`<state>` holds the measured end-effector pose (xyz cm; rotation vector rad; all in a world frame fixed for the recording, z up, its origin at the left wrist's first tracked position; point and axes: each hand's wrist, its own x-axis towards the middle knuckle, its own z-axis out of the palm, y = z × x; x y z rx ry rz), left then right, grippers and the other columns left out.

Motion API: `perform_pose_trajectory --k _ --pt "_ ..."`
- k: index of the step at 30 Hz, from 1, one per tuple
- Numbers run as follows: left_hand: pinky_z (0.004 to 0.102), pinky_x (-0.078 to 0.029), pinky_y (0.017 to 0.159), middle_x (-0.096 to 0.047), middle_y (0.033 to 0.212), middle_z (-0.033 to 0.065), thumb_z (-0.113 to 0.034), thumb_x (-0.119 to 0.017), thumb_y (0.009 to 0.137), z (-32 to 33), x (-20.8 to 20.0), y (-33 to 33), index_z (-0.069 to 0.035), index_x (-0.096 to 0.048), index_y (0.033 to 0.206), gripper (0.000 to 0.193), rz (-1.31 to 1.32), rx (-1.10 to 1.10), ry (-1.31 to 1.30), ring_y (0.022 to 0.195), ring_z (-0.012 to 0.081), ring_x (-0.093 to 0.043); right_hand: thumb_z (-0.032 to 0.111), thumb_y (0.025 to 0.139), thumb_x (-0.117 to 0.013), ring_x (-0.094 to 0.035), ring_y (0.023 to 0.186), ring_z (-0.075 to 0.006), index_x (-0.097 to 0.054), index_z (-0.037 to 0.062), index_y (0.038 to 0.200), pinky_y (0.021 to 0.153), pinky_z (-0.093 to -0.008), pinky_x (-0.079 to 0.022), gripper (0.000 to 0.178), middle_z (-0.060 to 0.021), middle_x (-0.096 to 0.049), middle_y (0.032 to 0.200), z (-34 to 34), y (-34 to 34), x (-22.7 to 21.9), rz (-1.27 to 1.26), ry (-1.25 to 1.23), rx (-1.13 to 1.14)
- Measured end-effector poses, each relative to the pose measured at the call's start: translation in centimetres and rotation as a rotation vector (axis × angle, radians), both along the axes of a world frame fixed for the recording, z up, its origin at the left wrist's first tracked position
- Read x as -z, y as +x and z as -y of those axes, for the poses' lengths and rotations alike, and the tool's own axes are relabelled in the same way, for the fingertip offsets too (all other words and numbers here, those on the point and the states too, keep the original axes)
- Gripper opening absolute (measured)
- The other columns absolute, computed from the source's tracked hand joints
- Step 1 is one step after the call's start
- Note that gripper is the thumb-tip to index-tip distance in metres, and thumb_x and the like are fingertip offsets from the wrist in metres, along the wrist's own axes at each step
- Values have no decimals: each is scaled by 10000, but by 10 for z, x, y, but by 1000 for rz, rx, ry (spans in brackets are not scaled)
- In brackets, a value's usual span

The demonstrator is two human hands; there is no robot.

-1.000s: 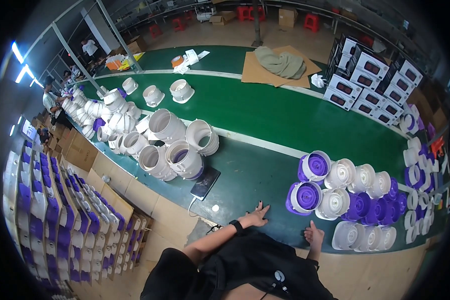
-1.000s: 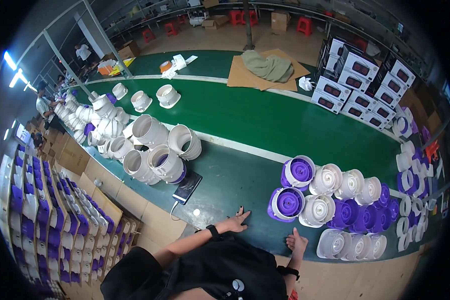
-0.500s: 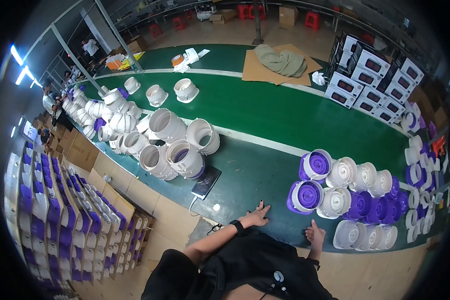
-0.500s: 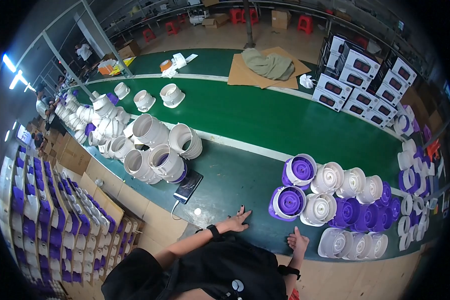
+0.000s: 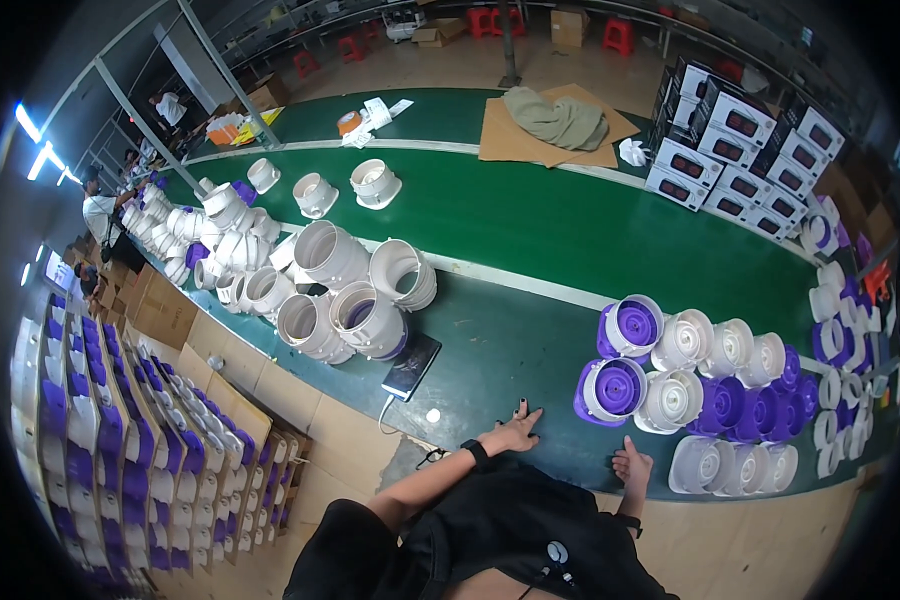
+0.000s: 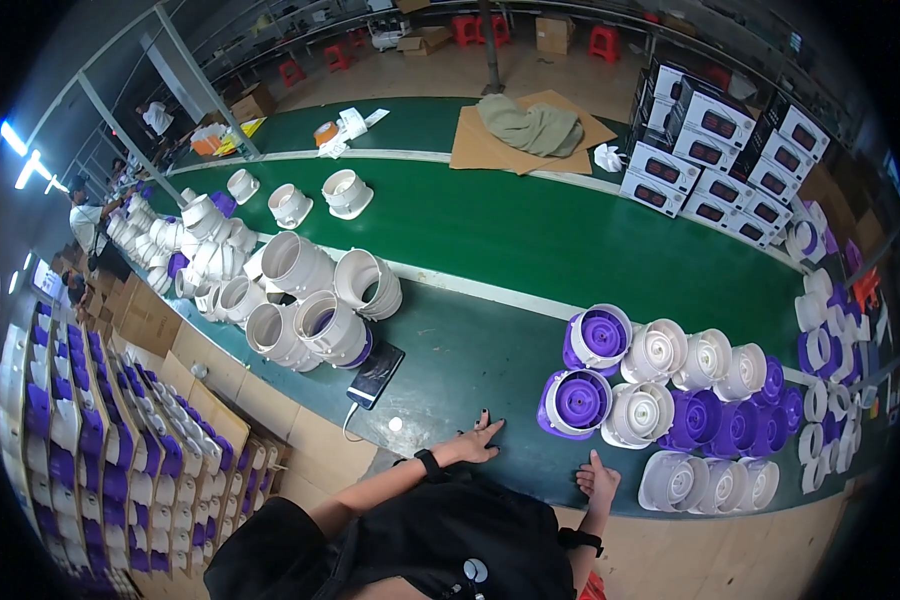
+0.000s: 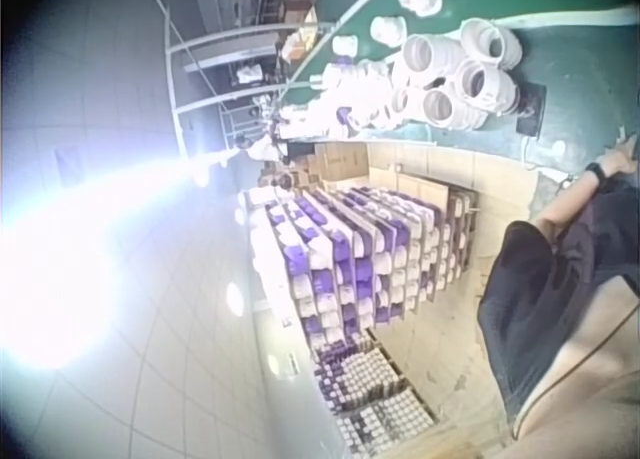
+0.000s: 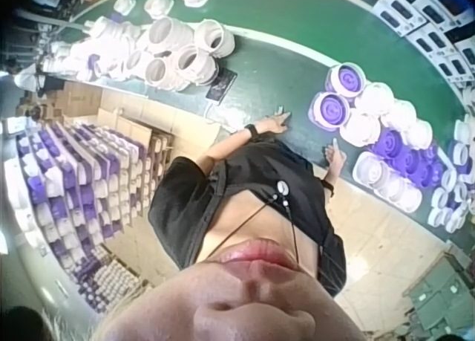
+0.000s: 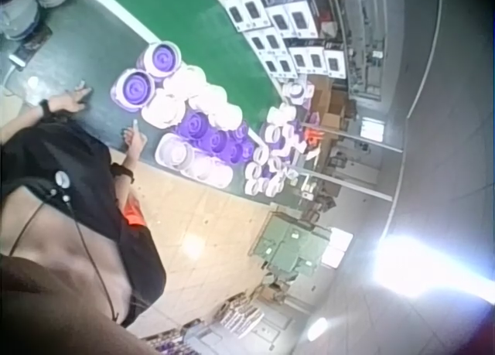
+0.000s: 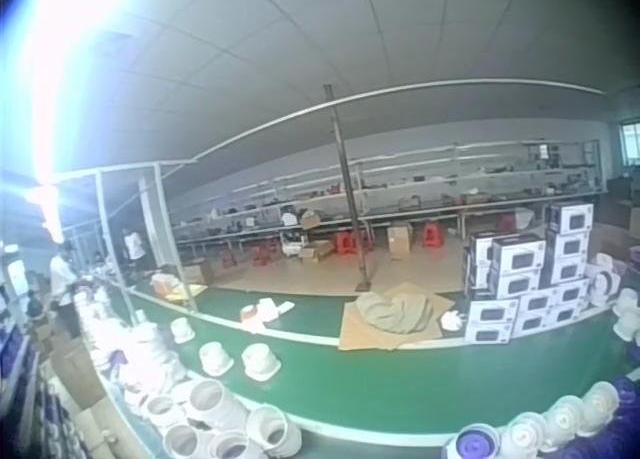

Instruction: Assembling plastic fan or housing components into complete units and stacking them on trays.

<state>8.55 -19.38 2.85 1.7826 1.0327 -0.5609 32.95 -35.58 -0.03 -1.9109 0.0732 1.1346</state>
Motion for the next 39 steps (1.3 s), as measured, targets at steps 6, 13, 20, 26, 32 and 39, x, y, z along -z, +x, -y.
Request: perform_pose_trajectory --k 6,13,20,26,32,39 --pt "591 -206 970 100 1418 183 -313 -487 822 1 5 -1 -178 -92 1383 699 15 14 20 1288 358 -177 458 690 -678 -518 393 -120 -601 10 671 360 -209 -386 455 -70 -587 544 0 1 1 -14 -9 -17" --pt "587 -213 970 110 1409 208 -316 -495 821 0 10 1 -181 -86 1383 708 37 16 1 1290 380 -142 447 696 -677 -520 398 -116 -601 12 666 360 -207 -386 443 -70 -587 543 1 0 -2 -7 -19 -9" --pt "545 -223 989 106 1404 221 -330 -491 822 0 29 0 -189 -91 1383 703 66 17 16 1290 391 -126 436 695 -679 -533 401 -125 -600 -12 669 366 -202 -395 455 -94 -593 548 0 -1 -4 -16 25 -4" --pt "499 -265 985 67 1368 311 -362 -500 812 1 23 0 -178 -103 1379 716 91 50 40 1248 468 -154 432 699 -674 -538 409 -124 -605 -10 664 374 -200 -404 449 -92 -595 557 -1 -3 -11 -17 29 -6" --pt "467 -294 978 42 1327 381 -393 -521 794 0 20 3 -168 -105 1377 751 102 108 84 1211 523 -169 425 702 -680 -523 406 -103 -599 9 659 363 -184 -384 426 -72 -590 562 0 -1 -11 -37 23 -1" --pt "458 -278 990 70 1339 361 -426 -549 768 -3 16 1 -171 -101 1379 799 87 122 42 1229 510 -139 433 695 -684 -522 405 -99 -606 27 658 372 -186 -392 416 -59 -593 563 -1 -1 -10 -36 -2 1"
